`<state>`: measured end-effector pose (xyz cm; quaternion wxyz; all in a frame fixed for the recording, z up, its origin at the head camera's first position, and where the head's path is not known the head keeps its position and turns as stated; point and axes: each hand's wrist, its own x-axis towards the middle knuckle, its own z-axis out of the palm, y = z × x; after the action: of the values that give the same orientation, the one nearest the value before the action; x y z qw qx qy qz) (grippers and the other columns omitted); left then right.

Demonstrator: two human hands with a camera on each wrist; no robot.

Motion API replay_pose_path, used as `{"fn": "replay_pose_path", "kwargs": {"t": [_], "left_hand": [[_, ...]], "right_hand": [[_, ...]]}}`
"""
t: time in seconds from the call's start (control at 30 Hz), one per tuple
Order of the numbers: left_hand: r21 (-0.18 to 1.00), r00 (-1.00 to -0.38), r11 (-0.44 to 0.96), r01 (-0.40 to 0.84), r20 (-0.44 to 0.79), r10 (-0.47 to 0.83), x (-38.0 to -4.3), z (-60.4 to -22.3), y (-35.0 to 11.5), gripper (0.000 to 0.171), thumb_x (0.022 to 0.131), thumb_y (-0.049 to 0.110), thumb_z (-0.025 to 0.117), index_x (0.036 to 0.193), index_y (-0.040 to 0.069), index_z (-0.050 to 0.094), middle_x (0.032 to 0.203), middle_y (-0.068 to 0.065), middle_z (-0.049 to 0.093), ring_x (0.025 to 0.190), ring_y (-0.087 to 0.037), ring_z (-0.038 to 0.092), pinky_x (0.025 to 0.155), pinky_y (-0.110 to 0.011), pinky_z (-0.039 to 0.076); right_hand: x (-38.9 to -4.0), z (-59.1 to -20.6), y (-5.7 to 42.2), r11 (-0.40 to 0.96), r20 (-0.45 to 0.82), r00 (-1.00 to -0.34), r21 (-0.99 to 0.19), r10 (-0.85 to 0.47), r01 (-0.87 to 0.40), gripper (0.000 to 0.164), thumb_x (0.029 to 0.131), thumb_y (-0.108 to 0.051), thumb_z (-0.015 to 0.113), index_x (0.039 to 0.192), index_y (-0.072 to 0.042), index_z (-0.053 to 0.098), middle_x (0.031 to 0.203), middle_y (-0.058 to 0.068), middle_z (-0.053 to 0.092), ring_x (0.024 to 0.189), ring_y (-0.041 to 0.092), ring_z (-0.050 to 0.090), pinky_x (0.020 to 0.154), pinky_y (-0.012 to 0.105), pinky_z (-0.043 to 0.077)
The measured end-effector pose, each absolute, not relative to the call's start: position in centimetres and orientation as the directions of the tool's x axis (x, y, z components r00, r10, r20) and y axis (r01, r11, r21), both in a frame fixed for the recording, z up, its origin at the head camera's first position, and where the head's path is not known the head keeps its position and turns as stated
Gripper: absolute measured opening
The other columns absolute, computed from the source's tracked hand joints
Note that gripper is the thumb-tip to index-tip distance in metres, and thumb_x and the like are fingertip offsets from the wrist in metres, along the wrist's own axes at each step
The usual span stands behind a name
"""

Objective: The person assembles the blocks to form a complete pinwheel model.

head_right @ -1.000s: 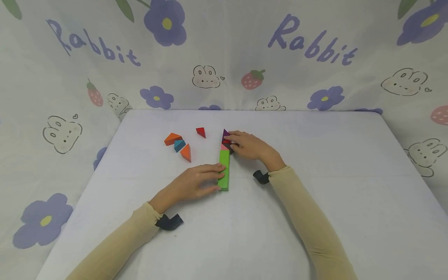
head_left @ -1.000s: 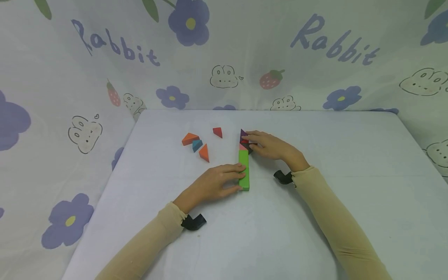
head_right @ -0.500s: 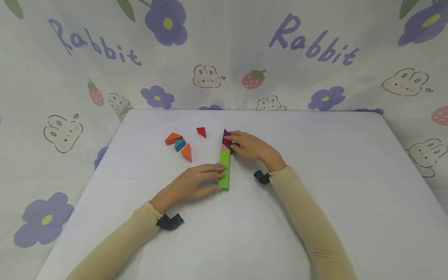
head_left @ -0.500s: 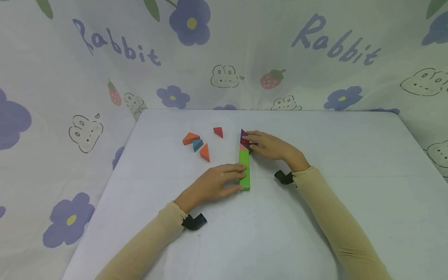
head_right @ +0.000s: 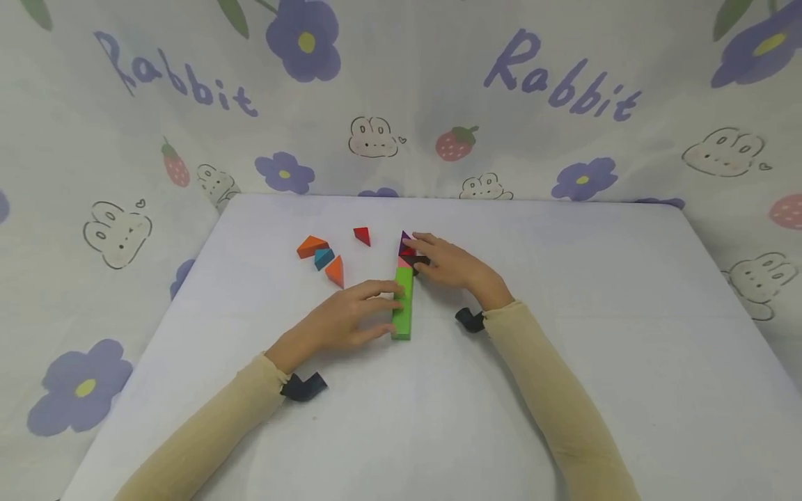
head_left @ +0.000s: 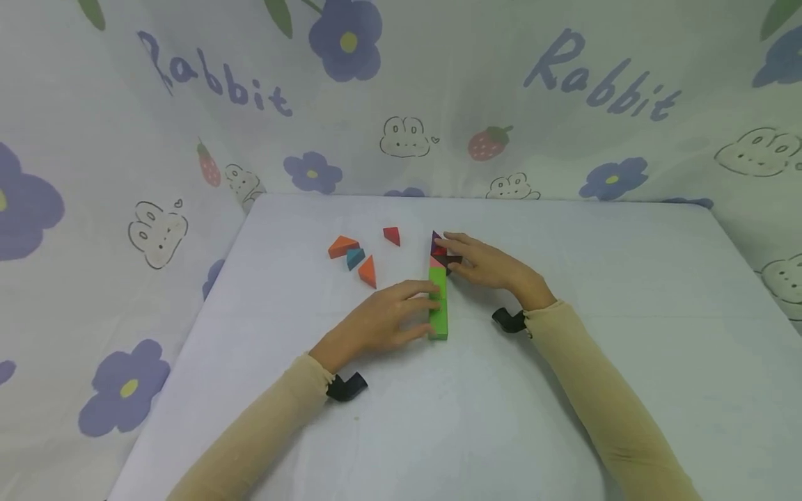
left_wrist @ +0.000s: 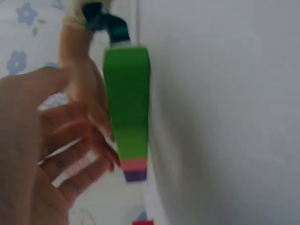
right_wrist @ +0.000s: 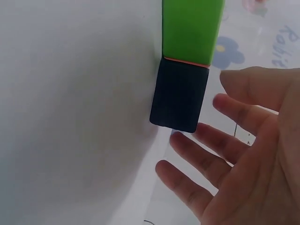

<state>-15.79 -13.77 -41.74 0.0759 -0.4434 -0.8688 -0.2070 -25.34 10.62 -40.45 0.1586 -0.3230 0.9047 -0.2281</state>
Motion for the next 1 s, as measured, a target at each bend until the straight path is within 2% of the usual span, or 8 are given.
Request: {"fn": "replay_pose_path", "kwargs": {"t": [0.07, 0.2, 0.3, 0.4, 0.53, 0.63, 0.8, 1.0], "left_hand": [[0.299, -0.634, 0.561, 0.772, 0.304, 0.711, -16.7, -41.2, -14.3, 0.037, 0.092, 0.031, 0.068, 0.123, 0.011, 0.068, 0.135, -0.005, 0.059, 0.128, -0.020, 0.054, 0.108, -0.034, 0.046], [0.313, -0.756, 0.689, 0.654, 0.248, 0.606, -19.5, -40.5, -16.1, 0.036, 0.096, 0.031, 0.063, 0.126, 0.011, 0.066, 0.134, -0.004, 0.060, 0.129, -0.022, 0.053, 0.110, -0.038, 0.044], [0.308, -0.833, 0.774, 0.553, 0.196, 0.518, -21.8, -40.2, -17.6, 0.034, 0.097, 0.027, 0.062, 0.126, 0.009, 0.066, 0.132, -0.005, 0.061, 0.129, -0.025, 0.053, 0.112, -0.041, 0.042], [0.305, -0.882, 0.828, 0.470, 0.122, 0.455, -23.6, -39.9, -18.5, 0.037, 0.097, 0.026, 0.061, 0.130, 0.009, 0.063, 0.135, -0.007, 0.058, 0.132, -0.028, 0.050, 0.114, -0.045, 0.039], [0.303, -0.909, 0.862, 0.406, 0.036, 0.415, -25.0, -39.6, -18.7, 0.042, 0.099, 0.027, 0.057, 0.138, 0.012, 0.056, 0.141, -0.009, 0.052, 0.135, -0.029, 0.046, 0.115, -0.048, 0.037], [0.292, -0.910, 0.871, 0.395, -0.002, 0.414, -25.5, -39.9, -18.6, 0.042, 0.099, 0.028, 0.056, 0.139, 0.014, 0.056, 0.143, -0.007, 0.050, 0.135, -0.028, 0.046, 0.112, -0.049, 0.040], [0.285, -0.886, 0.847, 0.449, 0.017, 0.463, -25.7, -40.8, -18.0, 0.039, 0.099, 0.028, 0.056, 0.135, 0.014, 0.059, 0.143, -0.004, 0.051, 0.134, -0.024, 0.049, 0.107, -0.044, 0.046], [0.293, -0.881, 0.840, 0.457, 0.020, 0.473, -25.5, -41.4, -16.7, 0.041, 0.100, 0.028, 0.055, 0.138, 0.013, 0.057, 0.144, -0.007, 0.051, 0.137, -0.027, 0.046, 0.112, -0.045, 0.040]], "right_hand": [[-25.0, -40.5, 11.0, 0.694, -0.126, -0.752, -0.505, -0.647, -0.513, 0.054, 0.102, -0.026, 0.051, 0.154, -0.019, 0.033, 0.162, 0.011, 0.022, 0.148, 0.034, 0.026, 0.118, 0.055, 0.028], [-23.3, -40.6, 12.0, 0.700, -0.087, -0.750, -0.443, -0.656, -0.560, 0.056, 0.101, -0.025, 0.053, 0.153, -0.023, 0.033, 0.162, 0.009, 0.024, 0.147, 0.034, 0.029, 0.117, 0.055, 0.030], [-21.1, -40.6, 12.6, 0.686, -0.057, -0.721, -0.369, -0.691, -0.628, 0.057, 0.101, -0.025, 0.054, 0.154, -0.025, 0.032, 0.161, 0.007, 0.026, 0.145, 0.032, 0.034, 0.115, 0.054, 0.035], [-18.5, -40.5, 12.8, 0.648, 0.000, -0.679, -0.300, -0.734, -0.700, 0.056, 0.100, -0.025, 0.056, 0.152, -0.025, 0.036, 0.160, 0.007, 0.030, 0.142, 0.029, 0.038, 0.113, 0.051, 0.038], [-15.6, -40.5, 12.2, 0.580, 0.076, -0.612, -0.246, -0.787, -0.777, 0.049, 0.099, -0.023, 0.057, 0.147, -0.023, 0.045, 0.156, 0.008, 0.038, 0.141, 0.027, 0.041, 0.112, 0.048, 0.040], [-14.5, -40.6, 11.3, 0.542, 0.116, -0.571, -0.211, -0.812, -0.814, 0.047, 0.098, -0.022, 0.057, 0.145, -0.024, 0.048, 0.152, 0.007, 0.042, 0.139, 0.026, 0.043, 0.111, 0.046, 0.041], [-13.8, -41.0, 10.8, 0.538, 0.137, -0.561, -0.175, -0.816, -0.825, 0.047, 0.096, -0.021, 0.061, 0.142, -0.024, 0.052, 0.150, 0.006, 0.045, 0.137, 0.026, 0.046, 0.109, 0.045, 0.044], [-13.7, -41.6, 11.0, 0.529, 0.135, -0.554, -0.178, -0.822, -0.829, 0.046, 0.096, -0.018, 0.062, 0.141, -0.022, 0.054, 0.150, 0.007, 0.044, 0.135, 0.026, 0.047, 0.106, 0.045, 0.047]]}}
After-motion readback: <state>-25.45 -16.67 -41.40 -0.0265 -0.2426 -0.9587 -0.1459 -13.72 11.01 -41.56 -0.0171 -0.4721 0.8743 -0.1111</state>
